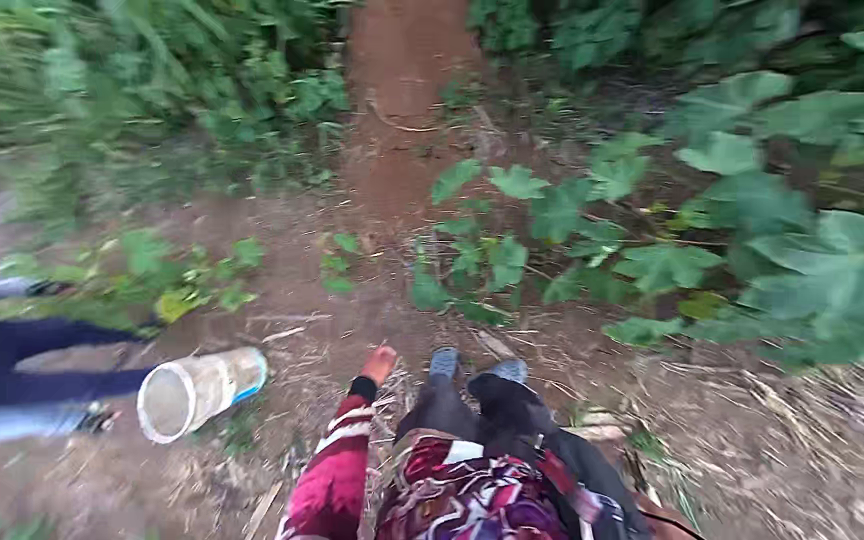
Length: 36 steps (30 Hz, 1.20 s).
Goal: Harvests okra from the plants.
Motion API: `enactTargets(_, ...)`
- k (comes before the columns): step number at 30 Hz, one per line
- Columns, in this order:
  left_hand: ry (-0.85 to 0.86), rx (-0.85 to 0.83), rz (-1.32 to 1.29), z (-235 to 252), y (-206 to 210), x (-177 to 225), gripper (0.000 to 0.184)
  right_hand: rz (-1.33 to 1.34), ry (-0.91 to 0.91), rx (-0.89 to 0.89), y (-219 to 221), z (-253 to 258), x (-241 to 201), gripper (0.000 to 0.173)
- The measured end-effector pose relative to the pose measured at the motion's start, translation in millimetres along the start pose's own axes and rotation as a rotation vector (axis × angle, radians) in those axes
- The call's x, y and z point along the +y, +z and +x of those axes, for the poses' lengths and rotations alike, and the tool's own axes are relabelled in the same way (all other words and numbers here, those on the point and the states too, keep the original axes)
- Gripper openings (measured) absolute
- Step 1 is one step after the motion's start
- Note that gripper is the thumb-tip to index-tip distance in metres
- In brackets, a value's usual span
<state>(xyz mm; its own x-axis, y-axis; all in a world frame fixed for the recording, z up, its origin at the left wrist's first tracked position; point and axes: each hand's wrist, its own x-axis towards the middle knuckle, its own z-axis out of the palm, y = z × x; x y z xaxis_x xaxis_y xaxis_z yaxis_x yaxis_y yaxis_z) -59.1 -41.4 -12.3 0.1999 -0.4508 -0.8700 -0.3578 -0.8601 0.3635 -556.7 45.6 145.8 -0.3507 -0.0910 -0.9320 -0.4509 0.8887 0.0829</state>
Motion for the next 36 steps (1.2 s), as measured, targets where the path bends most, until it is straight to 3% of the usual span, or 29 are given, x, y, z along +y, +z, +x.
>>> enactTargets(1,-0.013,-0.020,0.066,5,10,-4,0.041,0.114,-0.104,0.087,2,79,47,0.057)
enactTargets(2,-0.034,-0.048,0.106,8,19,-6,0.041,0.185,-0.084,0.070,-1,141,71,0.061)
enactTargets(4,-0.083,-0.071,0.106,19,30,-7,0.038,0.203,0.047,0.027,-13,200,57,0.062)
enactTargets(8,-0.162,0.011,-0.054,61,26,25,0.036,0.120,0.004,-0.031,-26,210,-36,0.059)
enactTargets(13,-0.034,0.074,-0.113,171,6,138,0.036,0.031,-0.142,-0.136,3,208,-156,0.058)
enactTargets(18,0.109,-0.105,0.118,283,27,266,0.038,0.086,-0.178,-0.264,71,202,-259,0.055)
enactTargets(22,0.148,-0.289,0.297,349,73,330,0.039,0.066,-0.226,-0.355,134,224,-308,0.054)
enactTargets(29,-0.022,-0.488,0.506,394,120,361,0.041,0.284,-0.181,-0.295,166,256,-393,0.048)
enactTargets(36,0.134,-0.553,0.683,415,110,359,0.038,0.228,-0.126,-0.286,149,283,-457,0.045)
